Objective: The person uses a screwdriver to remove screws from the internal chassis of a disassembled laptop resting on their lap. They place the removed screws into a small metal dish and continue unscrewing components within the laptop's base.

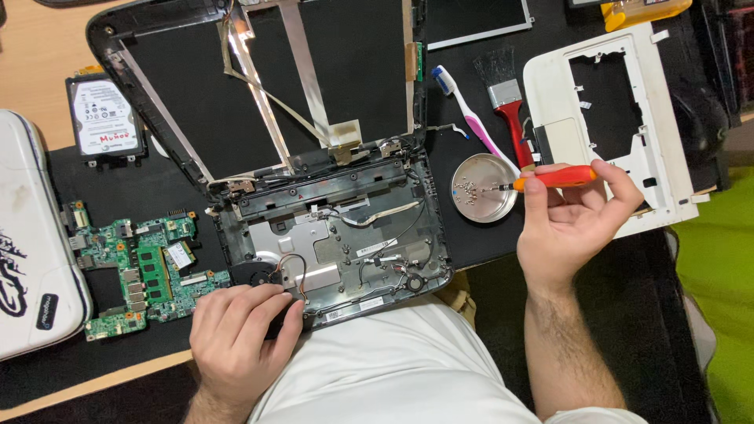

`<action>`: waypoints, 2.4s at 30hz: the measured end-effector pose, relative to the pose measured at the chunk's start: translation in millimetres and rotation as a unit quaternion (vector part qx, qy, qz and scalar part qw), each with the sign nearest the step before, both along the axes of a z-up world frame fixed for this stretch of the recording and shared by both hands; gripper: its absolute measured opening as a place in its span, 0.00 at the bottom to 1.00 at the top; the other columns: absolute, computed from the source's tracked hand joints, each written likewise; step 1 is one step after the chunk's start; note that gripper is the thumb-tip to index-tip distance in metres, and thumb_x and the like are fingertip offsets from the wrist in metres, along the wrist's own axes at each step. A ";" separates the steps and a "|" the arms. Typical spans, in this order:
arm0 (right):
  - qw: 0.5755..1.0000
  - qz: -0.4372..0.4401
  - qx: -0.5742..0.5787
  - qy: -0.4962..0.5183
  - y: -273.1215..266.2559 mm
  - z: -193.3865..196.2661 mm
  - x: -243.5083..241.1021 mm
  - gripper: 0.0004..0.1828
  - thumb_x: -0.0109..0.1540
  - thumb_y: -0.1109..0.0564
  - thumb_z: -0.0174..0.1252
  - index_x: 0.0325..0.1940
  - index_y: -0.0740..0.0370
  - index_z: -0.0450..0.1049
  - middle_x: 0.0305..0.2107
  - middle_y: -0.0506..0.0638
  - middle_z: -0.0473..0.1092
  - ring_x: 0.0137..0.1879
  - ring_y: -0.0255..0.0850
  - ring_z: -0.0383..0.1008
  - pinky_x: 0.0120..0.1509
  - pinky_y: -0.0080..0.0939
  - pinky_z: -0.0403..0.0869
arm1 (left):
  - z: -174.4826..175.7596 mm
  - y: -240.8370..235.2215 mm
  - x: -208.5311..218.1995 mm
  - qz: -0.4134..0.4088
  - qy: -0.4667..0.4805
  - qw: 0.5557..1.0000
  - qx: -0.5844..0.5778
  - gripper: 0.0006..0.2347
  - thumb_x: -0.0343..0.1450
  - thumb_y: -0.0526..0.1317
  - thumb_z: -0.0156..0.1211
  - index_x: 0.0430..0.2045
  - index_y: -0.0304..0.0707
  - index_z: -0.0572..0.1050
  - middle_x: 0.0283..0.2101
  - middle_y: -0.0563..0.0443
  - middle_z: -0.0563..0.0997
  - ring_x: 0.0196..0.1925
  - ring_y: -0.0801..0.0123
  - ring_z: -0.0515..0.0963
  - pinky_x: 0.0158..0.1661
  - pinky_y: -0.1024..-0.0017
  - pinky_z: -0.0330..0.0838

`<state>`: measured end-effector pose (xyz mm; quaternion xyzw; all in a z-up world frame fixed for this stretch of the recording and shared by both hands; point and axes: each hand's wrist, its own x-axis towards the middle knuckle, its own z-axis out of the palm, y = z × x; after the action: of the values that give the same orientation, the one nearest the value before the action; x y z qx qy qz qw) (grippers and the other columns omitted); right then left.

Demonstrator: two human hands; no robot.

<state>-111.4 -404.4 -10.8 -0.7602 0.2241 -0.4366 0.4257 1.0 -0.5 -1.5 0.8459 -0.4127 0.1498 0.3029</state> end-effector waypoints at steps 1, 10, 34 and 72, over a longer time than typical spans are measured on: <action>1.000 0.000 0.000 0.000 -1.2 -3.9 -0.6 0.33 0.81 0.76 0.69 0.79 0.59 0.56 0.52 0.75 0.76 0.54 0.61 0.85 0.67 0.56 0.90 | 0.6 -0.2 -0.2 0.000 0.000 1.000 0.000 0.05 0.79 0.40 0.80 0.40 0.42 0.88 0.46 0.53 0.92 0.44 0.53 0.86 0.50 0.55 0.76; 1.000 -0.012 -0.010 0.016 -2.0 0.5 1.0 0.35 0.81 0.78 0.70 0.80 0.60 0.57 0.54 0.75 0.78 0.55 0.59 0.87 0.65 0.52 0.89 | 2.0 -0.7 -0.1 0.000 0.003 1.000 0.002 0.05 0.80 0.40 0.80 0.40 0.42 0.88 0.46 0.53 0.91 0.44 0.53 0.86 0.50 0.55 0.76; 1.000 0.016 0.000 -0.014 -4.0 4.1 3.0 0.35 0.80 0.78 0.70 0.80 0.60 0.57 0.53 0.76 0.77 0.58 0.62 0.86 0.73 0.57 0.88 | 38.0 -41.0 8.6 -0.031 0.024 0.999 0.004 0.09 0.77 0.41 0.83 0.30 0.41 0.86 0.36 0.49 0.91 0.37 0.61 0.87 0.42 0.58 0.78; 0.993 0.049 -0.107 -0.025 -25.6 -13.6 -19.3 0.34 0.75 0.71 0.77 0.76 0.78 0.61 0.51 0.72 0.80 0.56 0.61 0.90 0.59 0.58 0.90 | -0.3 -272.9 34.9 -0.204 0.052 0.970 0.124 0.11 0.73 0.50 0.84 0.39 0.49 0.88 0.37 0.56 0.82 0.38 0.61 0.91 0.33 0.61 0.89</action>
<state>-130.7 -430.1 -24.5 -0.8005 0.1278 -0.4556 0.3678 35.9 -273.4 -1.7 0.7811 -0.5758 -0.0115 0.2413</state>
